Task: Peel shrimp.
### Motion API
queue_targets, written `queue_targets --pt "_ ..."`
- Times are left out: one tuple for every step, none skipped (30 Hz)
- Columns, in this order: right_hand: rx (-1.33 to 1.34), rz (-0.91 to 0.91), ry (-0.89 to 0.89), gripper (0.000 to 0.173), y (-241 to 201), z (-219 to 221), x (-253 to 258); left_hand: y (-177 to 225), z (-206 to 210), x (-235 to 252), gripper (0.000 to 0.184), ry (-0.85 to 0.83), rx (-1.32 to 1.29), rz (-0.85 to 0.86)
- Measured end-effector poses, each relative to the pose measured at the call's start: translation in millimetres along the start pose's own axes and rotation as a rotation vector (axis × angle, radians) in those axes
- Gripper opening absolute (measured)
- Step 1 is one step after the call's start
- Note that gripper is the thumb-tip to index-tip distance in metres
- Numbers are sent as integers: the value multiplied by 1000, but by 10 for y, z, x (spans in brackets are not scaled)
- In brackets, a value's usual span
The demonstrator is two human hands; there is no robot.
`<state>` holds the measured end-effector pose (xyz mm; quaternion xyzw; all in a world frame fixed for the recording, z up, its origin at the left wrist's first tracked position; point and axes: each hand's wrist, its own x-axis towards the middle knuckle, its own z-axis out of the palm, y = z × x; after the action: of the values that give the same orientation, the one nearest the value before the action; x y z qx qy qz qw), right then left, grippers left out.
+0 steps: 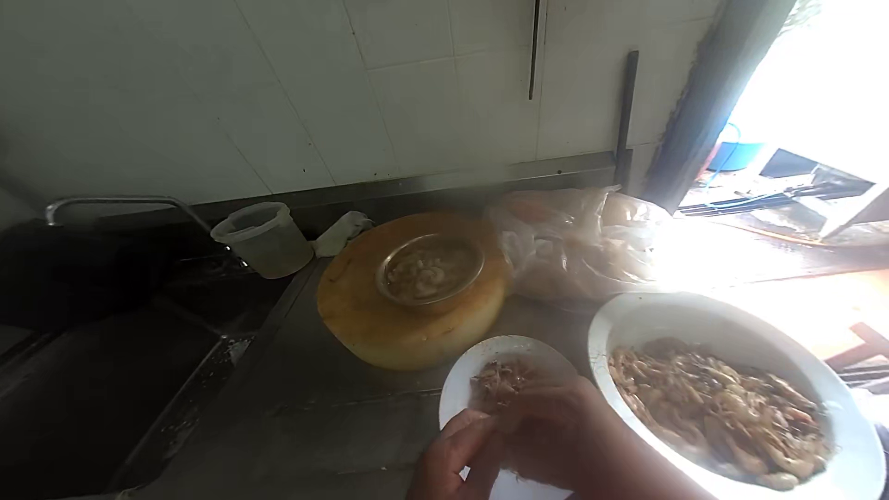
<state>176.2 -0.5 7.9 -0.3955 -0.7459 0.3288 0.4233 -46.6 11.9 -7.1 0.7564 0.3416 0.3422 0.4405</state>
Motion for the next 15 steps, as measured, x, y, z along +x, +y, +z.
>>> queue_targets --pt "2 -9 27 8 30 50 -61 -11 26 -23 22 2 -19 -5" --pt "-3 -20 63 8 56 111 -125 -27 57 -50 20 12 -36 -10" --pt "-9 -34 94 7 73 165 -192 -44 93 -78 19 28 -58 -20" --pt "-4 -42 117 7 71 200 -255 -50 123 -102 17 45 -80 -43" --pt "16 -48 136 8 54 212 -305 -52 144 -116 17 69 -106 -79" --pt "45 -53 150 8 35 193 -339 -49 147 -112 17 103 -127 -132" --pt "63 -50 163 10 17 147 -359 -49 130 -95 19 143 -154 -194" --pt "50 -51 176 10 18 82 -362 -49 93 -74 21 181 -199 -258" --pt "-20 -49 188 8 38 10 -346 -49 48 -48 23 212 -260 -307" --pt "-132 -29 193 9 63 -50 -315 -41 3 -18 24 235 -322 -333" --pt "-247 -1 184 15 88 -85 -280 -22 -30 9 24 248 -364 -337" --pt "-337 32 164 18 111 -89 -248 7 -50 29 25 251 -379 -328" --pt "-381 65 135 16 132 -70 -220 38 -55 43 24 249 -371 -310" --pt "-386 93 109 11 150 -40 -194 66 -49 54 24 248 -353 -286" --pt "-358 111 89 8 162 -12 -172 87 -39 60 23 247 -332 -263"
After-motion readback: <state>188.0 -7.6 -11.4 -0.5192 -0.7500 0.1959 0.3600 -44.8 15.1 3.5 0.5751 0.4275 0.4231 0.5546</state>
